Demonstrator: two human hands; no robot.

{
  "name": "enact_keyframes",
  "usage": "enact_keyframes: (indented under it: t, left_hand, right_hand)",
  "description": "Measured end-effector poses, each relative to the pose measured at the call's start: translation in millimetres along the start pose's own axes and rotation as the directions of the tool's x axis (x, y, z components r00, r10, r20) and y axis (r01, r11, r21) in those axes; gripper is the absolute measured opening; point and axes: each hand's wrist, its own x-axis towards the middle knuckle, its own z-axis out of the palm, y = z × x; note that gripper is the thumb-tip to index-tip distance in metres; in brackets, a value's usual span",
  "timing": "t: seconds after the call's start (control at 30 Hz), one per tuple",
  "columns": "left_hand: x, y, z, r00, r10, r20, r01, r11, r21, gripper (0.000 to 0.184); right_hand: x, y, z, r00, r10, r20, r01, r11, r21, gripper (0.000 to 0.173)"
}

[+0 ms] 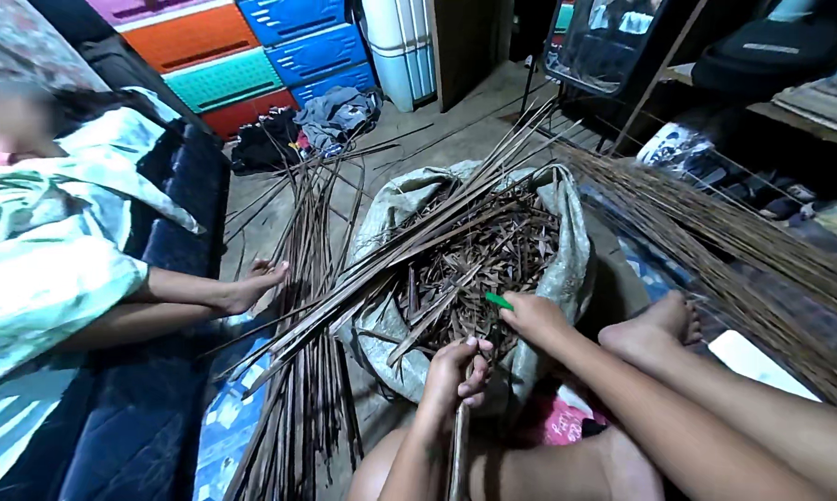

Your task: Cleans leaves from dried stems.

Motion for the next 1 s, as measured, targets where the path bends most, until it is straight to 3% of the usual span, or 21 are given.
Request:
enact_keyframes:
  t: [0.1, 0.23, 0.37, 0.47, 0.57, 0.67, 0.87, 1.0]
  left_hand:
    - [2.8, -0.4, -0.4, 1.000, 0.025, -0.001, -0.025, 1.000, 0.019, 0.044]
    - [4.4, -1.4, -0.4, 0.998, 0.054, -0.016, -0.053, 0.996, 0.067, 0.043]
    - [0.8, -7.4, 7.4, 0.991, 0.132, 0.036, -0.137, 0.959, 0.248, 0.036]
    - [-4.8, -8.0, 15.9, 0.991, 0.132, 0.000, -0.122, 0.914, 0.387, 0.030]
    - [-4.0, -9.0, 17.8, 0.983, 0.163, -0.079, -0.103, 0.862, 0.496, 0.026]
    - [1.8, -8.4, 11.3, 0.973, 0.197, -0.123, -0.078, 0.777, 0.625, 0.032]
    - [5.7, -4.3, 4.0, 0.963, 0.197, -0.182, -0.005, 0.692, 0.722, 0.036]
    - [8.3, -5.1, 0.1, 0.948, 0.243, -0.206, 0.009, 0.626, 0.780, 0.041]
  right_hand:
    - [9.3, 5.6, -13.8, 0.999, 0.028, -0.036, -0.027, 0.998, 0.051, 0.037]
    - [-15.2, 2.5, -4.1, 0.987, -0.155, -0.030, 0.158, 0.963, 0.219, 0.034]
    - [-22.2, -0.2, 15.2, 0.971, -0.221, -0.093, 0.226, 0.715, 0.662, 0.033]
    - [-11.8, -13.5, 4.1, 0.985, -0.132, -0.108, 0.165, 0.566, 0.807, 0.023]
    - [1.5, -17.1, -13.8, 0.989, -0.029, -0.145, 0.126, 0.685, 0.718, 0.029]
    - [-8.6, -17.2, -17.2, 0.984, -0.053, -0.170, 0.140, 0.821, 0.554, 0.036]
    - [-43.5, -11.0, 7.3, 0.992, -0.124, 0.015, 0.089, 0.786, 0.611, 0.033]
    - [-62.6, -18.6, 9.3, 0.985, -0.174, 0.018, 0.163, 0.949, 0.268, 0.035]
